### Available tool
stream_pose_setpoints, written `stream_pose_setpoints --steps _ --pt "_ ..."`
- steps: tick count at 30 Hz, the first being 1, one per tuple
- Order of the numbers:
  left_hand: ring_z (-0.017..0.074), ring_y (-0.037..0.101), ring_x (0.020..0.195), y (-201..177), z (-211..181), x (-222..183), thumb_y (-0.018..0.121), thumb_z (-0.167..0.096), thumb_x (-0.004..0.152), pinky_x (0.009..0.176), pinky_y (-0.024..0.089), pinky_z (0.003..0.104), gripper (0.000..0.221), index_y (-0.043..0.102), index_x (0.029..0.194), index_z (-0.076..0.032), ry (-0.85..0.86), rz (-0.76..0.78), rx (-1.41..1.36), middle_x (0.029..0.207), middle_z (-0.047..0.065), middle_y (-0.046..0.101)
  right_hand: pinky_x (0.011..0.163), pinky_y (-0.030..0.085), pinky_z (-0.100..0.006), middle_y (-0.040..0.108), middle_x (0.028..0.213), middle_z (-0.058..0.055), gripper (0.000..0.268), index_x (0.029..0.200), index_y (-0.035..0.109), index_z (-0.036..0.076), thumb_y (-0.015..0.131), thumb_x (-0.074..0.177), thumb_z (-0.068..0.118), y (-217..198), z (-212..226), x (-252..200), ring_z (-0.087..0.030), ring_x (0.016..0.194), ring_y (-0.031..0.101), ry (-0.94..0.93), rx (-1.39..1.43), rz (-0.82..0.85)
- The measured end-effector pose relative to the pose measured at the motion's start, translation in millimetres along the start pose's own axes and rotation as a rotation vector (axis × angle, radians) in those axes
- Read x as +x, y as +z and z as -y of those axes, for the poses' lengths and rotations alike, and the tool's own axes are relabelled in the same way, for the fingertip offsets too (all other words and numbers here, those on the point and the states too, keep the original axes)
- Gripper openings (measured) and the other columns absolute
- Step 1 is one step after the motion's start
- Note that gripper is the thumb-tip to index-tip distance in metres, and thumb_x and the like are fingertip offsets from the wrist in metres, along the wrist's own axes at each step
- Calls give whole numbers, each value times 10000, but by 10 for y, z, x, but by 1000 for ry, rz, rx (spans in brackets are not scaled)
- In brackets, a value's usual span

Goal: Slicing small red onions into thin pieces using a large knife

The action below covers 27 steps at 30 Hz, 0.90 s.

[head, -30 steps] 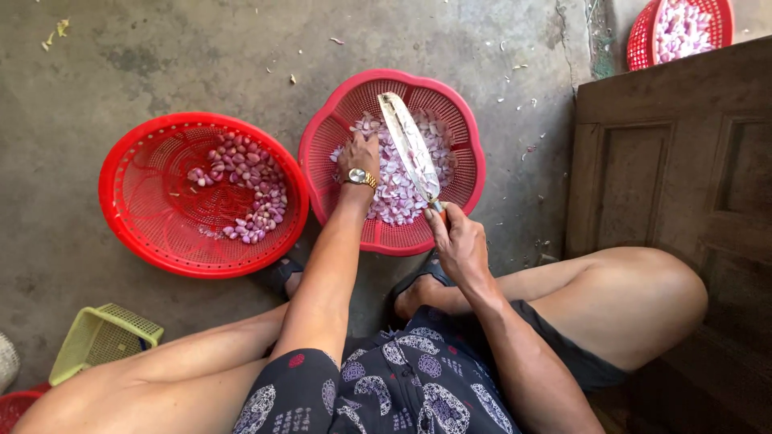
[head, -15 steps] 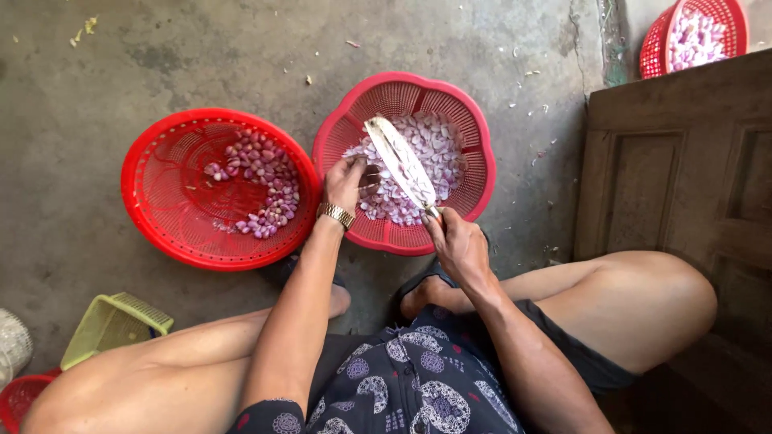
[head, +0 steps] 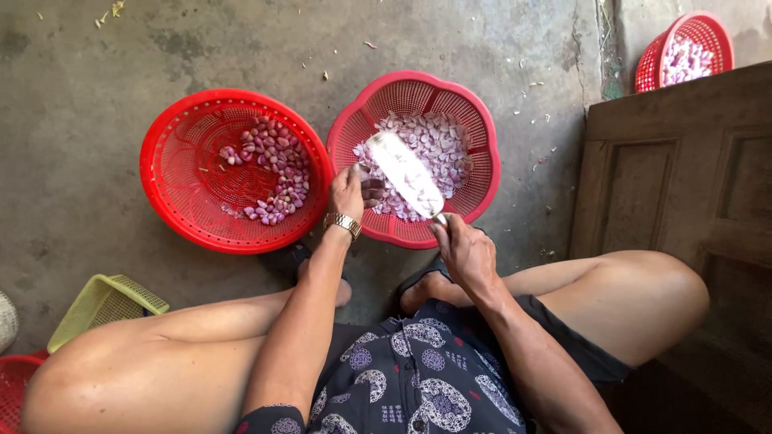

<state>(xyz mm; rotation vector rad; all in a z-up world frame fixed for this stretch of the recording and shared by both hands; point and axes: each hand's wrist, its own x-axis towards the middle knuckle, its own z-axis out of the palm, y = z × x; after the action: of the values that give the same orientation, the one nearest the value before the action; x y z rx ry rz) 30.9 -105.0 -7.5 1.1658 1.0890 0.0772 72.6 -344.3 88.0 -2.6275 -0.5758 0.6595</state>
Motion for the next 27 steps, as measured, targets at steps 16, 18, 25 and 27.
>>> stream_pose_setpoints --steps 16,18,25,27 --pt "288 747 915 430 -183 -680 587 -556 991 706 655 356 570 696 1078 -3 -67 139 -158 1014 217 738 725 559 -620 715 735 -231 355 1112 598 162 468 1058 489 110 -59 28 -490 758 731 -12 -86 2" --pt "230 706 866 482 -151 -657 573 -537 1008 679 664 308 502 645 1115 -52 -105 242 -278 981 150 671 691 578 -573 712 694 -167 336 1099 597 206 458 1072 511 122 -131 75 -438 736 747 -9 -88 -42" --pt "275 691 946 243 -389 -476 592 -494 1005 793 602 388 412 645 1109 -98 -216 227 -503 1028 119 674 680 588 -579 729 747 -163 306 1142 626 252 483 1041 503 270 -100 -174 -433 726 749 -52 -119 -31" --pt "278 721 890 243 -144 -271 596 -372 1026 674 634 361 297 659 1089 -89 -175 235 -421 1006 142 706 665 602 -533 729 783 -138 304 1163 621 236 502 1050 492 205 -91 -140 -398 736 756 -102 -179 -111"
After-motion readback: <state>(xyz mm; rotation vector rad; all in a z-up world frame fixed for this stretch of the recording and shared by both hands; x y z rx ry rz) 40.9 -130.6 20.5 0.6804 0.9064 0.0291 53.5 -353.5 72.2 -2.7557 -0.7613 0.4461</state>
